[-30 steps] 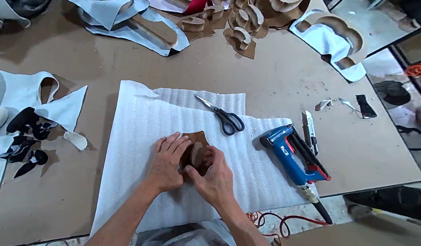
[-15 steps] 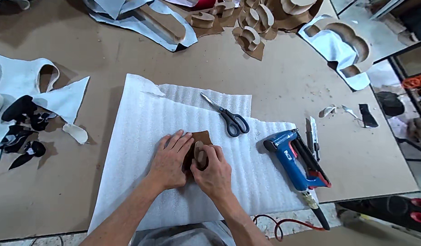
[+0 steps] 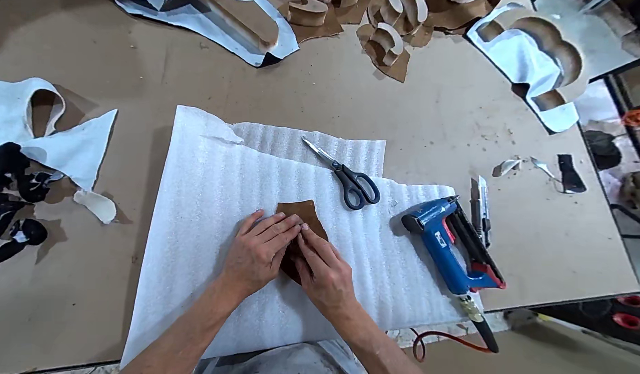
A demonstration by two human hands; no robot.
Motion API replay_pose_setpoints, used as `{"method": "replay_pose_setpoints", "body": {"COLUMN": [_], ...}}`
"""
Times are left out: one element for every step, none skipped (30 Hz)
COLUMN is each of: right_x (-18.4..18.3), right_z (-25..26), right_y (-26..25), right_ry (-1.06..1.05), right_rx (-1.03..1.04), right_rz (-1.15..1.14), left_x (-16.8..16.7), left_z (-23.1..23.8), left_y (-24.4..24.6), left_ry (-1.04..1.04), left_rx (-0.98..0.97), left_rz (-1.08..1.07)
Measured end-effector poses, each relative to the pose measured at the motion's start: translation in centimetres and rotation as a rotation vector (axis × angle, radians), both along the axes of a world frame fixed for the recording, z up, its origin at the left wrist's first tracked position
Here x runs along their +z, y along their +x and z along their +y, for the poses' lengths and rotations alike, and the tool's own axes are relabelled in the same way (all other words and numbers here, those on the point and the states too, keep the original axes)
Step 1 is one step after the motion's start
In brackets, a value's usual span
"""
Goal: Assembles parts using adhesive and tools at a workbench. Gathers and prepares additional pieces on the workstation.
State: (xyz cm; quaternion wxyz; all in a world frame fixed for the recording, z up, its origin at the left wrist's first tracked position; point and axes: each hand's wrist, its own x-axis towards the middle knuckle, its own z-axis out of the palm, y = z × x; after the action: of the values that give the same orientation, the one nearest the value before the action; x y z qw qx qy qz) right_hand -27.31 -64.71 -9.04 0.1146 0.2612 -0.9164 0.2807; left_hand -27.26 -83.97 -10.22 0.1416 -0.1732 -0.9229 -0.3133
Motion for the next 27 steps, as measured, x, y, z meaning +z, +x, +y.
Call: {"method": "replay_pose_setpoints", "body": {"right_x": [0.1, 0.2, 0.4, 0.7, 1.0, 1.3, 1.6, 1.8, 2.0, 2.2, 2.4, 2.6, 2.8, 3.0, 3.2, 3.4, 3.4, 3.5, 3.5, 3.5, 3.5, 3.5, 3.5, 3.4, 3.3, 3.1, 2.9], "right_z": [-0.1, -0.3, -0.5, -0.7, -0.8, -0.8, -0.9, -1.0, -1.2, -1.3, -1.3, -1.4, -1.4, -1.4, -1.4, -1.3, -1.3, -1.2, -1.1, -1.0, -0.9, -0.8, -0.7, -0.8, -0.8, -0.9, -0.9], "right_y": [0.0, 0.0, 0.0, 0.0, 0.0, 0.0, -0.1, -0.2, -0.2, -0.1, 0.0, -0.1, -0.2, -0.3, -0.3, -0.4, -0.4, -0.5, -0.6, -0.7, -0.7, -0.7, -0.6, -0.6, -0.6, -0.7, -0.6], "right_ry": [0.026, 0.058, 0.093, 0.129, 0.167, 0.204, 0.239, 0.274, 0.307, 0.335, 0.361, 0.381, 0.392, 0.403, 0.412, 0.419, 0.418, 0.415, 0.409, 0.406, 0.410, 0.419, 0.417, 0.411, 0.405, 0.401, 0.391], "right_rx": [-0.003, -0.006, -0.009, -0.007, -0.002, 0.004, 0.015, 0.021, 0.023, 0.024, 0.027, 0.030, 0.030, 0.030, 0.032, 0.036, 0.042, 0.047, 0.052, 0.058, 0.064, 0.069, 0.072, 0.073, 0.071, 0.071, 0.077], "right_rz": [-0.013, -0.023, -0.024, -0.018, -0.010, -0.004, 0.003, 0.015, 0.020, 0.015, 0.006, 0.001, 0.001, -0.001, -0.006, -0.011, -0.014, -0.022, -0.028, -0.035, -0.040, -0.042, -0.034, -0.019, -0.004, 0.010, 0.015], "left_x": [-0.1, -0.2, -0.2, -0.1, 0.0, 0.3, 0.8, 1.5, 2.2, 3.1, 4.0, 5.0, 5.9, 6.6, 7.2, 7.4, 7.4, 7.2, 7.0, 6.9, 6.8, 6.7, 6.5, 6.3, 6.0, 5.5, 5.1], "left_z": [0.1, 0.1, 0.2, 0.1, 0.0, -0.1, -0.2, -0.2, 0.0, 0.2, 0.6, 0.9, 1.2, 1.4, 1.4, 1.4, 1.3, 1.1, 1.0, 0.9, 0.9, 1.0, 1.1, 1.3, 1.6, 2.1, 2.5], "left_y": [0.0, 0.0, 0.0, 0.0, -0.1, -0.4, -1.0, -1.8, -2.9, -3.8, -4.7, -5.6, -6.3, -7.0, -7.5, -7.8, -8.0, -8.1, -8.2, -8.2, -8.2, -8.1, -7.8, -7.3, -6.7, -6.2, -5.4], "left_ry": [-0.026, -0.046, -0.059, -0.057, -0.029, 0.031, 0.101, 0.122, 0.080, -0.010, -0.107, -0.191, -0.262, -0.312, -0.325, -0.305, -0.269, -0.232, -0.198, -0.177, -0.164, -0.145, -0.108, -0.070, -0.042, -0.033, -0.041], "left_rx": [0.012, 0.021, 0.026, 0.028, 0.030, 0.046, 0.081, 0.126, 0.149, 0.141, 0.118, 0.093, 0.073, 0.055, 0.046, 0.045, 0.040, 0.032, 0.024, 0.020, 0.023, 0.036, 0.056, 0.076, 0.090, 0.104, 0.114], "left_rz": [-0.007, -0.022, -0.035, -0.048, -0.070, -0.101, -0.130, -0.139, -0.163, -0.226, -0.307, -0.390, -0.476, -0.556, -0.614, -0.639, -0.649, -0.650, -0.654, -0.669, -0.678, -0.673, -0.651, -0.614, -0.550, -0.473, -0.404]}}
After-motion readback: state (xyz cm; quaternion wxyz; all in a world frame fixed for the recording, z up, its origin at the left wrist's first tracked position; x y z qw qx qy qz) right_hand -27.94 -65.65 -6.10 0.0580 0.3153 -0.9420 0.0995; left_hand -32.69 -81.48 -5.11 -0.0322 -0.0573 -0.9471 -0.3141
